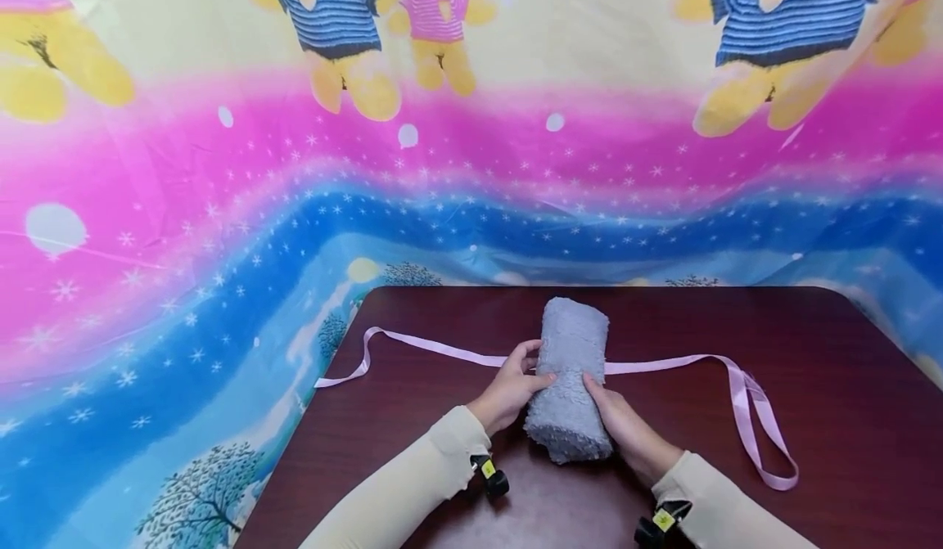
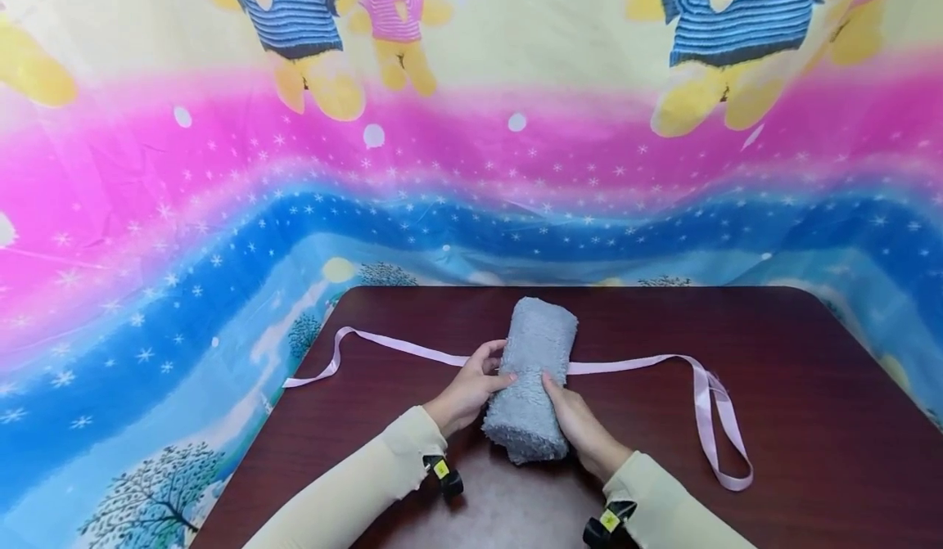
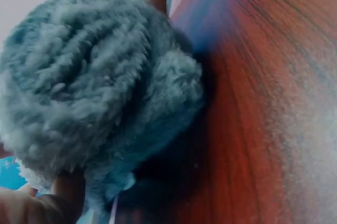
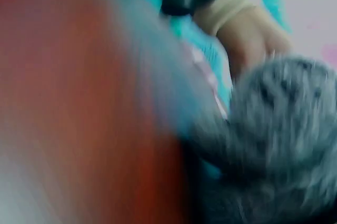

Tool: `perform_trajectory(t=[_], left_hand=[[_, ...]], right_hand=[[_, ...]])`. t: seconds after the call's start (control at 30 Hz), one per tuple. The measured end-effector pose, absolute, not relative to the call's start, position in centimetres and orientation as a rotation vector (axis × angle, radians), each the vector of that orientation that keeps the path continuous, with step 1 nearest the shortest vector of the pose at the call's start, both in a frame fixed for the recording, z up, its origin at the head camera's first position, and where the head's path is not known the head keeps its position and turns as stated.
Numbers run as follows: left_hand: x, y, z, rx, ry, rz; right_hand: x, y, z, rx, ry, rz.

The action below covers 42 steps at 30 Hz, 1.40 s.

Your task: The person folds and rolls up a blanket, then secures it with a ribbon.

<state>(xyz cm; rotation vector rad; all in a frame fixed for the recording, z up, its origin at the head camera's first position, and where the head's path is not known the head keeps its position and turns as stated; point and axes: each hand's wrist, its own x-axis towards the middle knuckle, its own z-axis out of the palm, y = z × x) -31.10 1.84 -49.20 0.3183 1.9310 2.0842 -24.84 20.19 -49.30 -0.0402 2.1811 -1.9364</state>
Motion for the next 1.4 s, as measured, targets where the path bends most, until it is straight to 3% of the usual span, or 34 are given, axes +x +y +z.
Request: perform_trajectory(t=[0.13,0.37,0.43,0.63,0.9,1.1,1.4], left_hand=[[-31.0,2.0,-49.4,0.346,1.959,2.088],[-30.4,2.3,-50.0,0.332,1.964,2.105],[-30.2,2.3,-50.0,0.379,2.084,2.048],[-29.3,2.2,-48.7,0.843,2.793,1.428],[-28.5,2.3,-48.0,1.472,2.929,0.638],[-27.1,3.4,-48.5,1.493,2.789,0.214],[-26.2,4.2,-47.6,1.359,2.707,0.000]], right_hand=[[-25.0,21.2,-48.8,-0.142,2.691,-1.455],[-25.1,22.0,-50.0,-0.067,1.899,-1.983],[-25.2,22.3,-49.9,-0.073,1.947,-1.956],[-26.9,24.1,-48.0,-0.125,2.627,-1.232],[-34.3,27.5,-46.7,0.008,2.452,-1.525],[-38.3,26.5,-47.3,0.093,2.392,-1.512],[-40.5,23.9,-47.6,0.010,2.489,-1.646]])
